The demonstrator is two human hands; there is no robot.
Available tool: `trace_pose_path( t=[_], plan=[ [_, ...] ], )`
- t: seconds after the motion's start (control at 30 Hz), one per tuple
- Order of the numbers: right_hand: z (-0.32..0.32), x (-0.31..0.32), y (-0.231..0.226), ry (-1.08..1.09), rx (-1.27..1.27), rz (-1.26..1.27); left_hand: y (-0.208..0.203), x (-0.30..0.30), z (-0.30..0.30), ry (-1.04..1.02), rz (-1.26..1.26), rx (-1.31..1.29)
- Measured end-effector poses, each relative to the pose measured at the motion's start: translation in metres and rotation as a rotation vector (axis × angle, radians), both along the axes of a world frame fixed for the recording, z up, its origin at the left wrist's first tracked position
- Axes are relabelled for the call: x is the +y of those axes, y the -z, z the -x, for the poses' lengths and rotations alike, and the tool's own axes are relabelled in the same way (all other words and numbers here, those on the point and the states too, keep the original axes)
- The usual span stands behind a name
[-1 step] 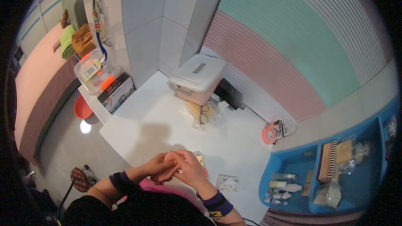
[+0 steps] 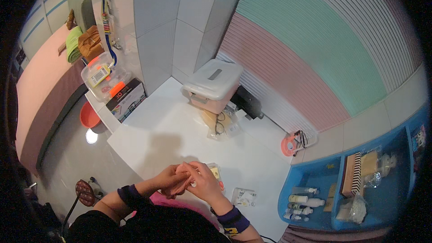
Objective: The person organizes various small items on a white desk, including bottles, boxes, and containers. They use a pink cloth to wipe the items and place them into a pink plastic storage box.
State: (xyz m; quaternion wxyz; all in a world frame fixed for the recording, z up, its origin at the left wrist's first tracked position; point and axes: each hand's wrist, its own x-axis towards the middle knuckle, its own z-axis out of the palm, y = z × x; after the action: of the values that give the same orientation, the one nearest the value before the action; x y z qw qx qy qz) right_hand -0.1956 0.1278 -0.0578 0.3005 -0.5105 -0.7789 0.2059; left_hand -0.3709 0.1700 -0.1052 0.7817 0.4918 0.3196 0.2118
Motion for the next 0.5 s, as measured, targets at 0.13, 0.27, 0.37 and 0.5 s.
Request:
trace_pose_path(
  t=[0.13, 0.27, 0.37, 0.5],
  plan=[
    [0.014, -0.009, 0.003, -0.011, 0.015, -0.066, 0.004, -0.006, 0.021, 0.014, -0.088, 0.084],
    [0.022, -0.010, -0.004, -0.005, -0.010, -0.071, -0.004, -0.008, 0.033, -0.003, -0.068, 0.100],
    [0.024, -0.010, -0.013, -0.029, -0.029, -0.077, -0.032, -0.004, 0.040, 0.027, 0.081, 0.040],
    [0.029, -0.015, -0.011, -0.040, -0.045, -0.159, -0.012, -0.010, 0.042, -0.058, -0.021, 0.029]
  ],
)
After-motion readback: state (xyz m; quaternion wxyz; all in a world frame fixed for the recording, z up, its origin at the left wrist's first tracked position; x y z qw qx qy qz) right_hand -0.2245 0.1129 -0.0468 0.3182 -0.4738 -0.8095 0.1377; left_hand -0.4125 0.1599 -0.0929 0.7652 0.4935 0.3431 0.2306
